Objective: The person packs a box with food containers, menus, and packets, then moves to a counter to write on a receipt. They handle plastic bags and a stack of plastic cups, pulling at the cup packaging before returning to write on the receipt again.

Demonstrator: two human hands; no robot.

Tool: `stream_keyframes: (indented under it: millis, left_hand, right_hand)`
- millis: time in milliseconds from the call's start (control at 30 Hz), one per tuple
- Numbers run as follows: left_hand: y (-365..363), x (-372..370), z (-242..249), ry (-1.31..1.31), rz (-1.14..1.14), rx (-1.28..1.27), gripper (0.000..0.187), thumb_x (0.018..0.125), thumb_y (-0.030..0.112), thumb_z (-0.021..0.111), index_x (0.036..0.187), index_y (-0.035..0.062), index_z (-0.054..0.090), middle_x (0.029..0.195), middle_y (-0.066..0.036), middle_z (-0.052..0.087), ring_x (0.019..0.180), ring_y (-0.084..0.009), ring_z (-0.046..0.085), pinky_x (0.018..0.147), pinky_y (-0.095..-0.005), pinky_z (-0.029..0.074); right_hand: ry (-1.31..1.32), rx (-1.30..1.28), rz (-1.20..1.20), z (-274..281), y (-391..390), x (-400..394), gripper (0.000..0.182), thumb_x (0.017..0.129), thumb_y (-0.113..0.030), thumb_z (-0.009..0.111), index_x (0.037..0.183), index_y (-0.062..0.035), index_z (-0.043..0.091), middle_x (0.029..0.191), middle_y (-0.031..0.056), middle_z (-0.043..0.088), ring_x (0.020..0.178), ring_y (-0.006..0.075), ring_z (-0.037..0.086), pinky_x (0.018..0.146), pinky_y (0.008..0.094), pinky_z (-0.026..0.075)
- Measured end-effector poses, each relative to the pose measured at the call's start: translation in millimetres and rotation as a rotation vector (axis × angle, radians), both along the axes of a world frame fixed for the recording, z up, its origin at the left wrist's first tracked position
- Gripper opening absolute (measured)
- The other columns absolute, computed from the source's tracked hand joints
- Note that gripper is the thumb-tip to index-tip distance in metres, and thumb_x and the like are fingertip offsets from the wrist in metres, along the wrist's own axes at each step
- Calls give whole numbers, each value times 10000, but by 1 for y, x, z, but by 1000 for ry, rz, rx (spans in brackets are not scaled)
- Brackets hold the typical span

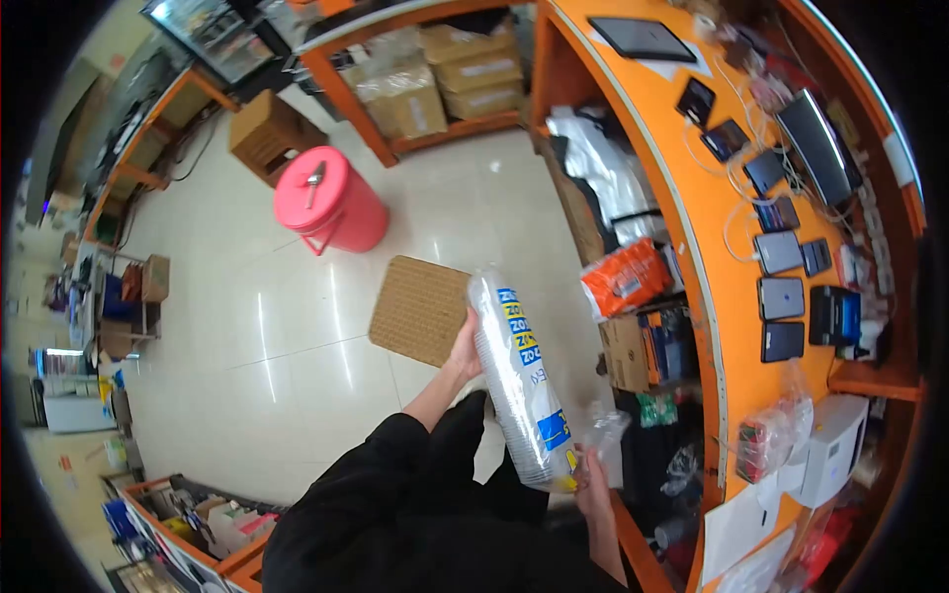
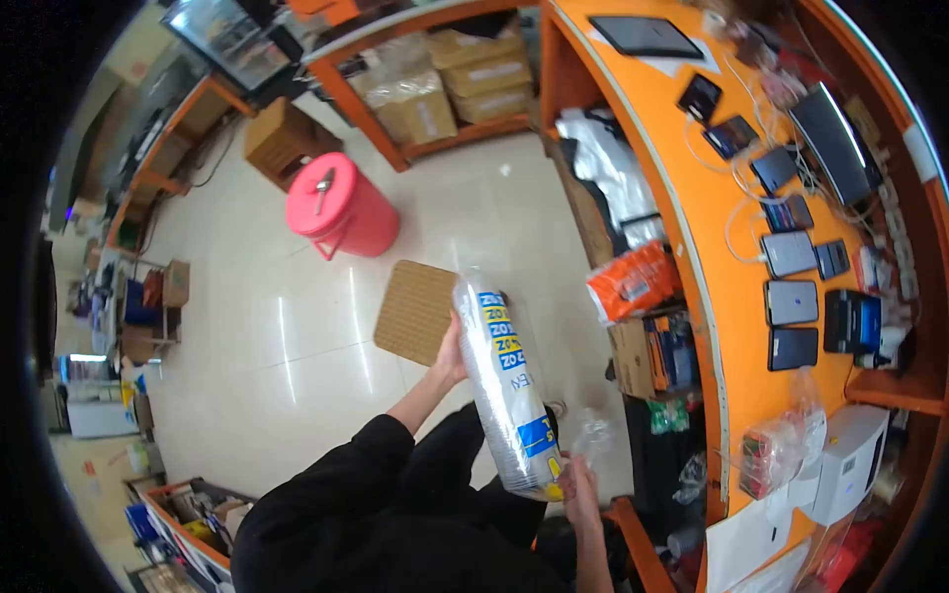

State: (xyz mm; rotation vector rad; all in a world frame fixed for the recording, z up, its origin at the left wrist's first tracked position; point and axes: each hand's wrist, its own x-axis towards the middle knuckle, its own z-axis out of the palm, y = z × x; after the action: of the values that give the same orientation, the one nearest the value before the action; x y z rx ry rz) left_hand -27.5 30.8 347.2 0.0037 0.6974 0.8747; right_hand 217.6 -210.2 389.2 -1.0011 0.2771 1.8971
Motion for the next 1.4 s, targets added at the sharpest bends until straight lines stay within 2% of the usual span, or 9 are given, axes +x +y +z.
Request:
stream_keyframes:
  millis: [67, 267, 567, 767, 1000, 1133, 1200, 1267, 1400]
  left_hand:
    - [16, -43, 3, -74, 117, 64, 725, 820, 613, 411, 1281, 54, 374, 1210, -158, 491, 1095, -330, 476, 950, -475, 372]
    - [23, -100, 105, -109, 332, 322, 722, 788, 589, 487, 1263, 55, 384, 1162, -160, 512, 1049, -316, 507, 919, -467, 406]
    - [-15, -64, 230, -70, 155, 484, 743, 778, 599, 506, 1251, 41, 375, 1166, -138, 497, 1049, -276, 503, 906, -424, 421]
    - [-53, 3, 271, 204, -18, 650, 751, 802, 636, 433, 1274, 58, 346, 1219, -117, 458, 1088, -263, 470, 930, -401, 400]
    - [-117, 99, 260, -329, -274, 537, 688, 826, 598, 391, 1315, 116, 342, 1147, -102, 527, 986, -236, 549, 827, -395, 477]
    - [-181, 175, 252, -871, -765, 539, 504, 910, 432, 366, 1339, 172, 318, 988, -70, 561, 976, -173, 535, 797, -347, 489]
    - [-232, 190, 264, -791, -726, 265, 409, 910, 449, 358, 1162, 152, 485, 865, -23, 587, 802, -120, 546, 851, -317, 416]
    - [-268, 216, 280, -1248, -854, -58, 549, 926, 511, 229, 1006, 131, 617, 608, 37, 538, 691, -48, 518, 874, -250, 347]
    - [-320, 259, 255, -1265, -1029, -20, 627, 947, 477, 158, 925, 87, 649, 412, 49, 383, 446, -49, 351, 673, -212, 354]
  right_hand:
    - [-581, 190, 78, 29, 22, -17, 291, 923, -242, 467, 1091, -8, 505, 803, 21, 506, 666, 100, 445, 616, 234, 379]
    - [-725, 450, -352, 116, 64, -74, 348, 922, -252, 461, 1132, 25, 466, 1065, 97, 525, 999, 175, 476, 911, 303, 361]
    - [-209, 578, -706, 162, 9, -135, 448, 934, -404, 346, 1328, -201, 282, 1336, 104, 356, 1225, 260, 356, 976, 455, 337]
    - [-310, 634, -866, 160, -52, -130, 464, 927, -367, 382, 1328, -155, 287, 1342, 72, 358, 1210, 253, 386, 988, 435, 341]
    - [-902, 787, -1207, 219, -138, -107, 578, 823, -294, 543, 1315, -93, 314, 1368, 126, 321, 1240, 272, 349, 1022, 428, 301]
    - [-1127, 634, -1584, 234, -206, -74, 430, 946, -317, 309, 1299, -71, 317, 1373, 147, 309, 1228, 271, 355, 1021, 400, 301]
    - [-1170, 603, -1671, 234, -247, -56, 439, 961, -346, 254, 1292, -65, 314, 1351, 155, 340, 1217, 266, 370, 1017, 395, 304]
    - [-1187, 456, -1776, 241, -278, -45, 450, 956, -376, 272, 1268, -57, 322, 1306, 177, 389, 1180, 275, 412, 991, 397, 336]
    - [-1214, 331, -1877, 225, -342, -23, 402, 935, -391, 343, 1153, -56, 389, 1174, 142, 489, 1047, 261, 515, 897, 388, 430]
